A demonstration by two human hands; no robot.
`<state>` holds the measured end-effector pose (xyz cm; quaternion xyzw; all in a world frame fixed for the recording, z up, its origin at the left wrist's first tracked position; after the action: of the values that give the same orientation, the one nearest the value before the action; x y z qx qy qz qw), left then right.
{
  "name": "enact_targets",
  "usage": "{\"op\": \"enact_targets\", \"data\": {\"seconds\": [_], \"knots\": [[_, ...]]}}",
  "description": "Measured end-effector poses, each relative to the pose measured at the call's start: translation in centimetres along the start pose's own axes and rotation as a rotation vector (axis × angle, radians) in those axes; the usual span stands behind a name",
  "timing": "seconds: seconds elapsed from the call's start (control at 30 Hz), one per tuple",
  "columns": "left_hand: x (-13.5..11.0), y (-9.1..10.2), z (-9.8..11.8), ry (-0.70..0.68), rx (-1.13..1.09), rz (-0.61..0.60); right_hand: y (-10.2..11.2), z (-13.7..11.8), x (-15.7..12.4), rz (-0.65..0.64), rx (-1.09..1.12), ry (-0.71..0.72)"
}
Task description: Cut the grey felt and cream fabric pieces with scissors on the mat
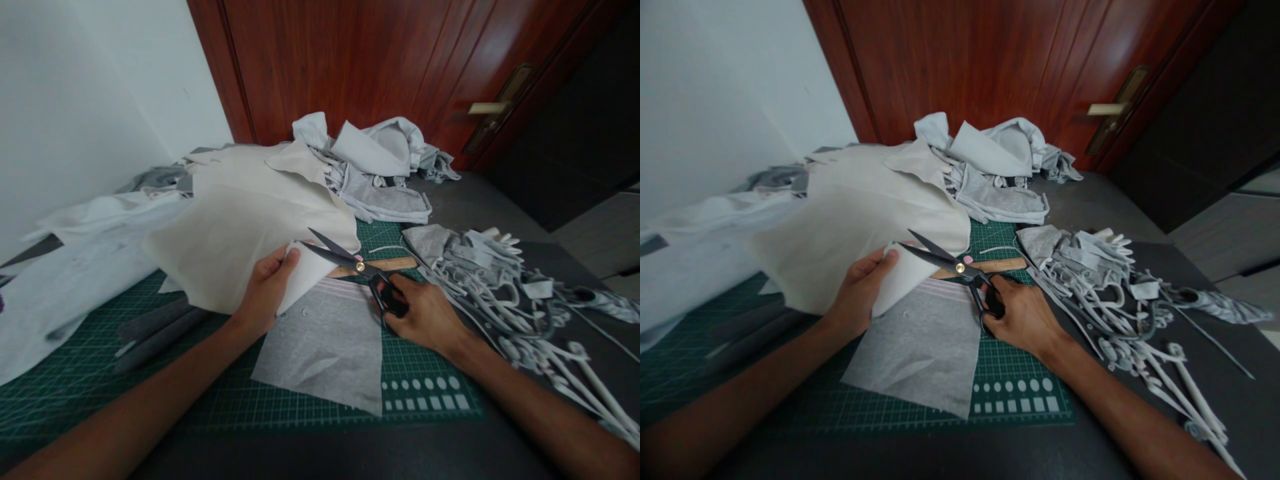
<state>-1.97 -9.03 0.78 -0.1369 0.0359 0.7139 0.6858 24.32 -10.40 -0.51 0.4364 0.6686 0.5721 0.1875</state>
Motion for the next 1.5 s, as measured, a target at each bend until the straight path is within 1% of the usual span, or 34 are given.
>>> {"op": "enact_targets", "data": {"seconds": [0.1,0.23,0.4,0.5,0.6,0.8,0.87,1.0,1.1,1.3,1.5], "knots": [[0.1,0.1,0.1,0.002,0.006,-0.003,0.1,0.2,0.0,-0.020,-0.056,0.034],[0.0,0.2,0.2,0.025,0.018,-0.019,0.1,0.4,-0.2,0.015,-0.171,0.084],[0.0,0.2,0.0,0.127,-0.030,-0.088,0.1,0.6,-0.3,0.002,-0.246,0.114],[0.2,0.3,-0.3,0.160,-0.051,-0.129,0.2,0.3,-0.3,-0.004,-0.279,0.128],[0.4,0.4,-0.5,0.175,-0.062,-0.152,0.4,-0.1,-0.4,-0.026,-0.291,0.129],[0.8,0.7,-0.6,0.219,-0.094,-0.128,0.3,-0.5,-0.4,-0.084,-0.263,0.100],[0.8,0.7,-0.5,0.227,-0.092,-0.137,0.4,-0.7,-0.4,-0.094,-0.260,0.087],[0.9,0.8,-0.3,0.219,-0.069,-0.194,0.8,-1.2,-0.3,-0.133,-0.257,0.050],[1.0,0.9,-0.4,0.214,-0.029,-0.212,1.0,-1.5,-0.2,-0.150,-0.247,0.040],[1.3,1.3,-0.8,0.161,0.061,-0.206,0.8,-1.7,-0.4,-0.134,-0.258,0.055],[1.3,1.3,-0.5,0.102,0.150,-0.175,0.7,-2.3,-0.5,-0.148,-0.265,0.047]]}}
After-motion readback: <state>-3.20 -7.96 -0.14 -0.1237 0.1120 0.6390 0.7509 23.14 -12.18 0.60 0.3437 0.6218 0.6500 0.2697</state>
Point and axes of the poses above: each hand's wrist, its own x-axis towards the middle knuckle, its own y-axis out of the back of the hand, z = x × y, the point moved 1 cm from there along x, towards the middle knuckle, and after that the axes turned 14 degrees about y, right-handed, at the moved point
